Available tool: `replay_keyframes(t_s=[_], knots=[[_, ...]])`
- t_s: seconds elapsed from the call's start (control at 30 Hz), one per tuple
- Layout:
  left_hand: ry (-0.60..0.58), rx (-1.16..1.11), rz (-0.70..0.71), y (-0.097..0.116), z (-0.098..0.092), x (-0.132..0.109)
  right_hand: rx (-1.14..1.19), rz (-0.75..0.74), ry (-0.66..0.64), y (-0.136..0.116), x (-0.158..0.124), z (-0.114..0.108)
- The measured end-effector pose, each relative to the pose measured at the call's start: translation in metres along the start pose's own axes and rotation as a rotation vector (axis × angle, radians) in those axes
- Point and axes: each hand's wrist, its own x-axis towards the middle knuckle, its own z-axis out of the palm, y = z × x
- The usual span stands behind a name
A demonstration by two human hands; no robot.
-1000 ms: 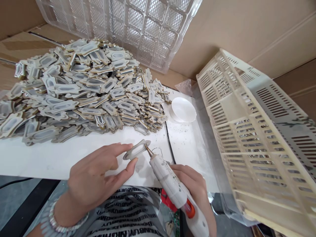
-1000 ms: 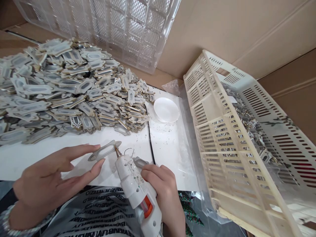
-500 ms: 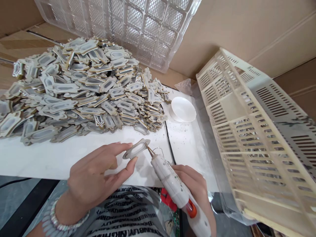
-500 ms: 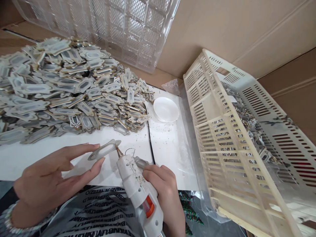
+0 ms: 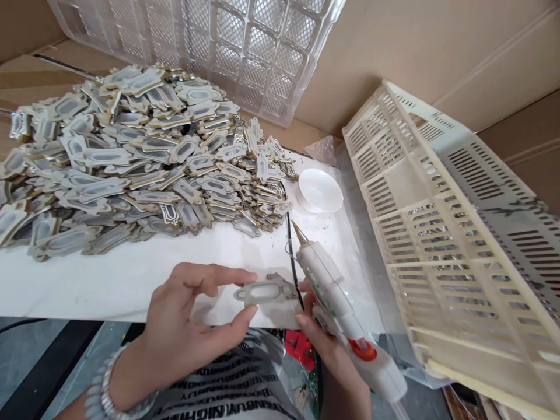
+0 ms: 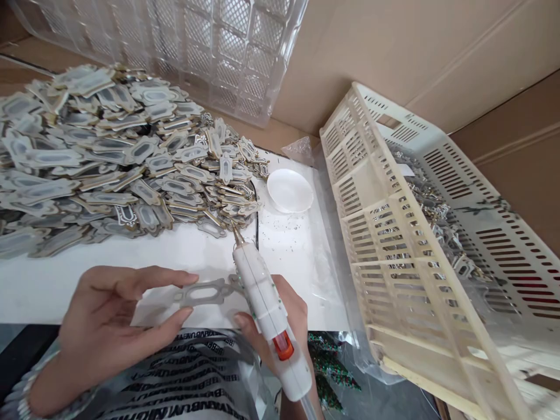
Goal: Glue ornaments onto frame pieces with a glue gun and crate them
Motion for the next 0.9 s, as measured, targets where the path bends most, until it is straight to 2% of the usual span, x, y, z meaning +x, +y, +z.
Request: replay_keyframes(t_s=[0.07,0.2,0.3,0.43,0.53,0.63,0.7,0.8,0.9], knots=[[-0.027,-0.122,0.005,0.004,0.006,0.001,0.068,0.025,-0.056,-0.005,0.004,0.002],[-0.062,-0.14,0.046,0.009,0.012,0.002,0.089,0.101,-0.112,-0.012,0.006,0.003],[-0.052,-0.237,0.019,0.008,0.014,0.001,0.12,0.135,-0.118,-0.011,0.004,0.003],[-0.104,-0.561,-0.14,0.008,0.018,0.001,0.201,0.208,-0.081,-0.011,-0.001,0.006],[-0.189,-0.829,-0.329,0.011,0.024,0.006,0.23,0.222,0.017,-0.012,-0.009,0.012],[-0.259,-0.974,-0.46,0.016,0.032,0.012,0.21,0.217,0.146,-0.01,-0.018,0.021],[-0.257,-1.025,-0.511,0.019,0.037,0.014,0.171,0.207,0.15,-0.009,-0.021,0.025],[-0.199,-1.074,-0.557,0.021,0.042,0.014,0.11,0.151,0.097,-0.009,-0.018,0.024],[-0.124,-1.06,-0.597,0.021,0.04,0.015,0.105,0.095,0.122,-0.012,-0.009,0.02]])
